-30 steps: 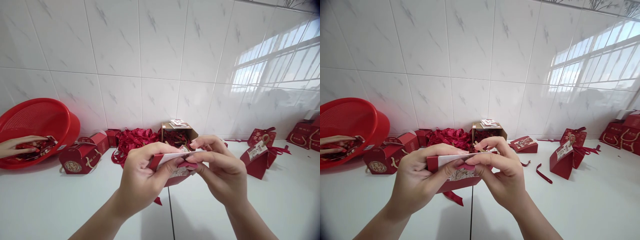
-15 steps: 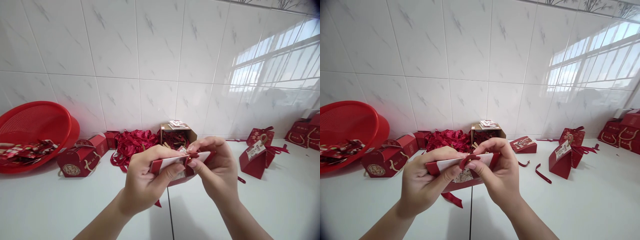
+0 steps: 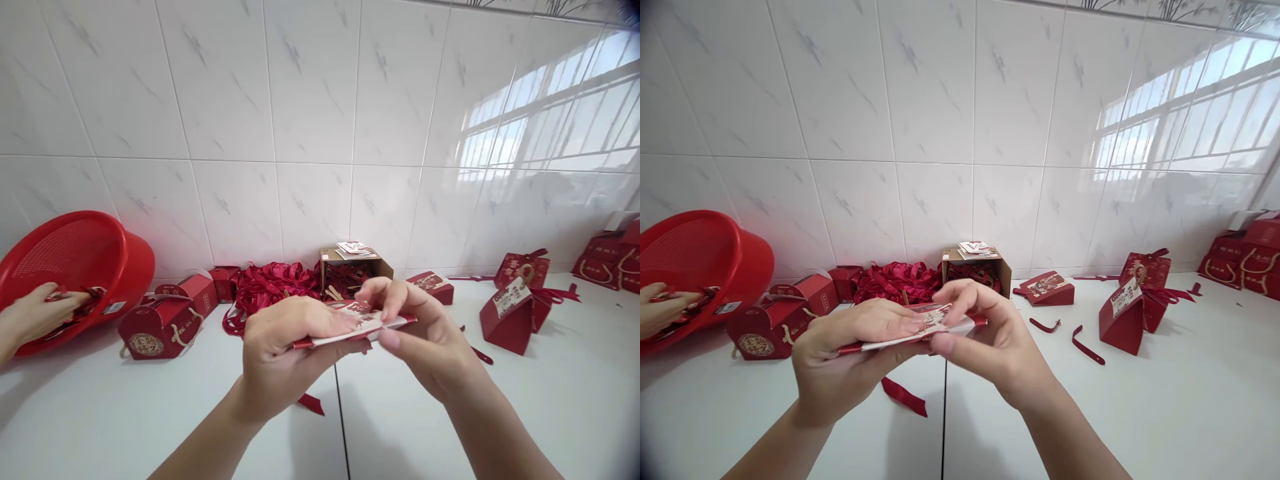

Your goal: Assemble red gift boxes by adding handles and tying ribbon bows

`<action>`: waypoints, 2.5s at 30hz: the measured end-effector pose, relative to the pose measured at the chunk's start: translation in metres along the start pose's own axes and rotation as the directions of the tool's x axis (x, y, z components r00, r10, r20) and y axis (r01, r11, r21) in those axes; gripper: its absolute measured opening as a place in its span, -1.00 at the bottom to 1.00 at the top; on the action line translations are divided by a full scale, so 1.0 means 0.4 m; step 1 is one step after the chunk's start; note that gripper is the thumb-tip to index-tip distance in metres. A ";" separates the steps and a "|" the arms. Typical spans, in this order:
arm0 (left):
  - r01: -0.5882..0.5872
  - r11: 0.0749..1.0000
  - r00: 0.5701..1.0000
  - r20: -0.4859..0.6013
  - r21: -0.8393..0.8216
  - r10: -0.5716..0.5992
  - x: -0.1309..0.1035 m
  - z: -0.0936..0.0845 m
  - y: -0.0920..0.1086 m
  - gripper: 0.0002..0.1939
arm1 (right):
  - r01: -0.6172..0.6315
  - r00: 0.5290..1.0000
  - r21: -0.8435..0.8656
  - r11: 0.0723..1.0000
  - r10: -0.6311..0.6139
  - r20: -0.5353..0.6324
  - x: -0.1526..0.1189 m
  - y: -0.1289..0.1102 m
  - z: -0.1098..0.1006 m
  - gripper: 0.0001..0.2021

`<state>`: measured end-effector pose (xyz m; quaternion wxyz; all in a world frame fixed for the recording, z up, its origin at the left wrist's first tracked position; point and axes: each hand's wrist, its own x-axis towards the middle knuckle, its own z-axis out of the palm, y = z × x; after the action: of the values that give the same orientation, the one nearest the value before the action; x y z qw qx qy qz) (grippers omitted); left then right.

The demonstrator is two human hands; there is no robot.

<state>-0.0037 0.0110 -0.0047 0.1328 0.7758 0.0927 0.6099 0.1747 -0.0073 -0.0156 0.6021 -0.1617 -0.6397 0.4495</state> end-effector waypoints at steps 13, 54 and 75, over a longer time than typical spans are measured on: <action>0.065 0.938 0.937 -0.343 0.340 0.059 0.016 -0.029 -0.013 -0.80 | 0.147 0.965 -0.770 0.621 -0.260 -0.026 0.008 0.069 0.052 -0.93; -0.365 0.922 0.926 0.153 0.129 0.345 0.025 -0.003 0.006 -0.86 | 0.039 0.994 -0.428 0.903 -0.078 -0.074 -0.038 -0.063 0.000 -0.90; -0.326 0.932 0.943 0.131 0.159 0.307 0.016 -0.009 -0.001 -0.84 | -0.003 0.995 -0.362 0.932 0.041 0.096 -0.033 -0.050 -0.009 -0.87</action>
<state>-0.0058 0.0139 0.0020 -0.0329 0.8198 0.0136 0.5715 0.1877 -0.0269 -0.0089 0.5237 -0.2539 -0.7394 0.3385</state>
